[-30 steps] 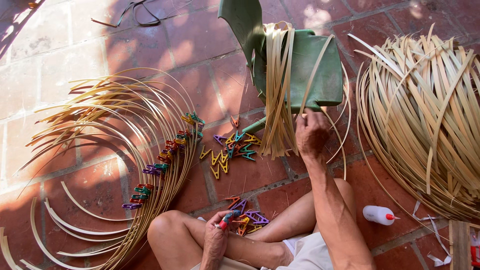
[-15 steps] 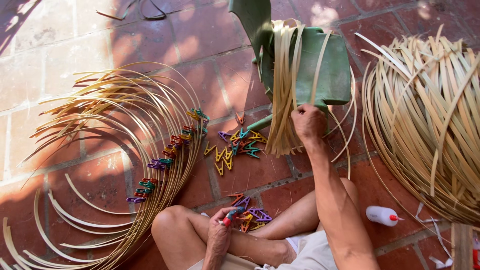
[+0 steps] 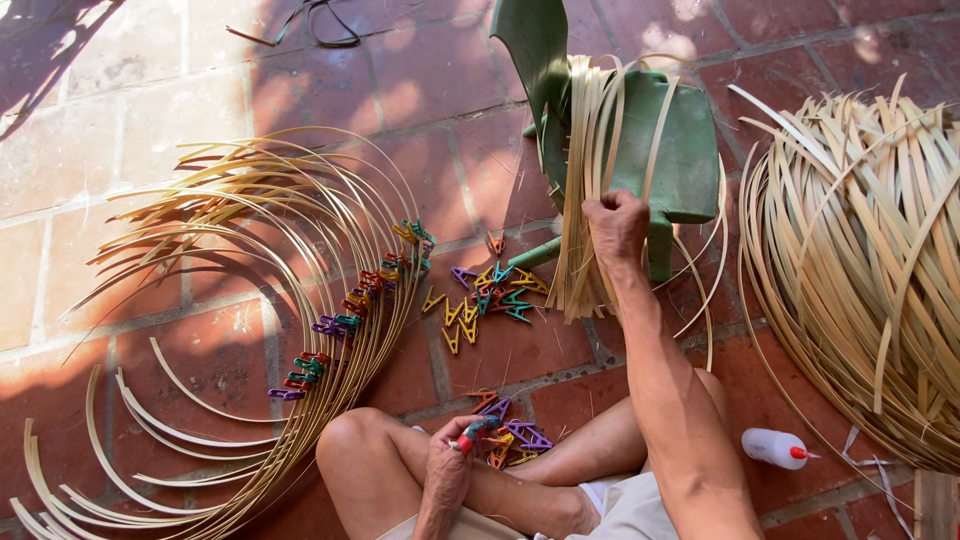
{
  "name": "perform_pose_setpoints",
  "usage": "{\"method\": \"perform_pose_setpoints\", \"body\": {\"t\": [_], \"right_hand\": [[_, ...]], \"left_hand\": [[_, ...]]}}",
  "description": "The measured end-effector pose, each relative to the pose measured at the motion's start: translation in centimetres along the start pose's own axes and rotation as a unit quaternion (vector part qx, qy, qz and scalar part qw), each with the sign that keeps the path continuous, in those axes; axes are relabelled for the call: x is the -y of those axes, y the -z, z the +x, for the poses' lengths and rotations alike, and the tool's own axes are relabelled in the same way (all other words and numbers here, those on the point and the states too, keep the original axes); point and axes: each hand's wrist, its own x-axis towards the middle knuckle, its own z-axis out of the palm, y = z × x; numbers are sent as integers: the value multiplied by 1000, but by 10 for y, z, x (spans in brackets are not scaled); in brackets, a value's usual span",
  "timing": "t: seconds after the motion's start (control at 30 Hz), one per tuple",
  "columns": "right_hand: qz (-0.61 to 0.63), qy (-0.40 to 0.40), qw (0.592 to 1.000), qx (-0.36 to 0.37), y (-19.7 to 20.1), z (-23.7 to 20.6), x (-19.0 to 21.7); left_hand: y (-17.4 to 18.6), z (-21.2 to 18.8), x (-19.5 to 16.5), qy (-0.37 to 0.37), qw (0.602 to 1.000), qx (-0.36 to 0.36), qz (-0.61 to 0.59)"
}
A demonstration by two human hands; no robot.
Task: The person sits on a tiled floor and assembles thin bamboo strips into circular shapes. They apply glue to the ends of the strips, overlap them to form a loop, and secure the joint with a small clothespin. The person repeats this process for multiple strips, placing the finished circles on the floor.
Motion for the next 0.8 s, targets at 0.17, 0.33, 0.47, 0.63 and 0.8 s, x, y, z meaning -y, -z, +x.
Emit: {"method": "perform_pose_setpoints", "body": {"t": [0.17, 0.33, 0.47, 0.63, 0.8], "right_hand": [[193, 10, 981, -31, 29, -40, 53], [221, 105, 969, 26, 65, -148, 90], [197, 79, 971, 113, 84, -280, 87], [162, 84, 958, 221, 100, -366, 53], [195, 75, 945, 253, 107, -384, 41]], "left_hand": [[-25, -3, -27, 11, 999, -10, 34], [-84, 14, -109, -32, 987, 38, 154], [-120, 45, -221, -158, 980, 15, 118], [-98, 88, -390, -190, 966, 61, -167], [-57, 84, -482, -191, 969, 16, -157]]}}
